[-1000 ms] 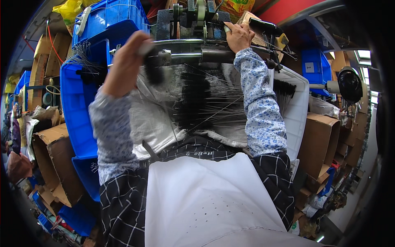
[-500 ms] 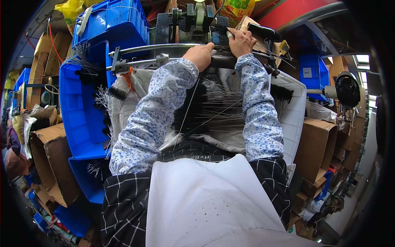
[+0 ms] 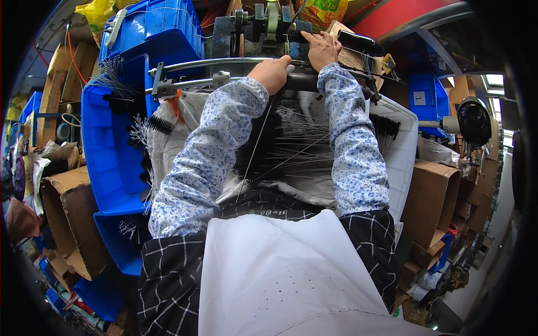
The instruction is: Operating a machine to assemble and organize industrial brushes.
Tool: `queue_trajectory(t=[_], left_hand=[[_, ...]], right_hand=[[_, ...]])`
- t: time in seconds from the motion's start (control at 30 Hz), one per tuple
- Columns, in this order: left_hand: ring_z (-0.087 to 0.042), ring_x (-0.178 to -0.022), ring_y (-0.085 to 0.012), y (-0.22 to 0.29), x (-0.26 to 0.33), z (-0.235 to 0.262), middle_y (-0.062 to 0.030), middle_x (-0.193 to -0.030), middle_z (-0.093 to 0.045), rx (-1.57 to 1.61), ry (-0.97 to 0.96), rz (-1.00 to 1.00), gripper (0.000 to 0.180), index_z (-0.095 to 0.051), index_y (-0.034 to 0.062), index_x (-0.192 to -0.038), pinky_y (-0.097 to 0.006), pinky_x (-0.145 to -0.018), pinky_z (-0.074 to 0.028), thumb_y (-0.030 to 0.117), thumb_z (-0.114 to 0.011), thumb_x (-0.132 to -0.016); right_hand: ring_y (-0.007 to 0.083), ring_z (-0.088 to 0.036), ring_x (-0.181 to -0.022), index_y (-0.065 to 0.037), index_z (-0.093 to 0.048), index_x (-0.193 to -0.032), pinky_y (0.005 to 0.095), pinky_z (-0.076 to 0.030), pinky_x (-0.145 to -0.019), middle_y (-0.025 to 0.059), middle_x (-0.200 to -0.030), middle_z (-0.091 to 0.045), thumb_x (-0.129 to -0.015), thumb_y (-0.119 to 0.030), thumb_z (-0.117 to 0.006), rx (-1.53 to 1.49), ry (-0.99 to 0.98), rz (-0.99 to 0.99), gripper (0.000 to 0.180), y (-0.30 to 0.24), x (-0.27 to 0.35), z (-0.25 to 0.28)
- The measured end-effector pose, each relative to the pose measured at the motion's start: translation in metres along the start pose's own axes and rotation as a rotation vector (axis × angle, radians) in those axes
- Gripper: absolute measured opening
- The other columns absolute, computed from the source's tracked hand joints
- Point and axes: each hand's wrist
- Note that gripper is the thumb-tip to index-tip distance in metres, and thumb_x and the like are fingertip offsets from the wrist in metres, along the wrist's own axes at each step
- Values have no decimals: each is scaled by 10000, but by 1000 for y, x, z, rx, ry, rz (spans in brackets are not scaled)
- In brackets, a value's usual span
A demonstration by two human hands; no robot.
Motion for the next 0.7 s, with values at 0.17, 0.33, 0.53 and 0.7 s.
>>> queue_trajectory(t=[0.17,0.33,0.53,0.7], left_hand=[[-560,-702,-271,-15,31,48,-152,-760,-565,194,173,76,235,-461,55,-915,-350,-627,-421,278,-397,-880],[-535,-706,-101,-51,92,126,-33,-788,-549,698,611,-58,174,-500,56,-993,-204,-623,-424,62,-392,-857],[-463,-704,-125,-52,185,178,-65,-783,-477,608,1100,-22,229,-448,17,-978,-241,-657,-396,214,-387,-876],[-438,-664,-134,-89,262,192,-74,-770,-463,464,1186,85,201,-424,40,-917,-249,-623,-389,221,-344,-889]], right_hand=[[220,-261,-1149,-160,-320,-1258,491,-161,-920,37,-1294,-295,-783,-306,-467,72,-76,-156,518,5,18,14],[213,-380,-1076,-147,-474,-1157,475,-232,-889,39,-1127,-483,-765,-290,-508,-80,3,-296,418,15,33,14],[205,-474,-1005,-137,-521,-1113,452,-274,-876,39,-1078,-522,-754,-215,-527,-221,36,-278,368,-16,27,16],[210,-473,-1005,-117,-524,-1111,408,-286,-861,51,-1078,-521,-751,-197,-529,-206,52,-284,368,-23,29,18]])
Point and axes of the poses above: each hand's wrist, its own x-axis away from the middle knuckle, its own z-axis out of the back of the hand, y = z × x
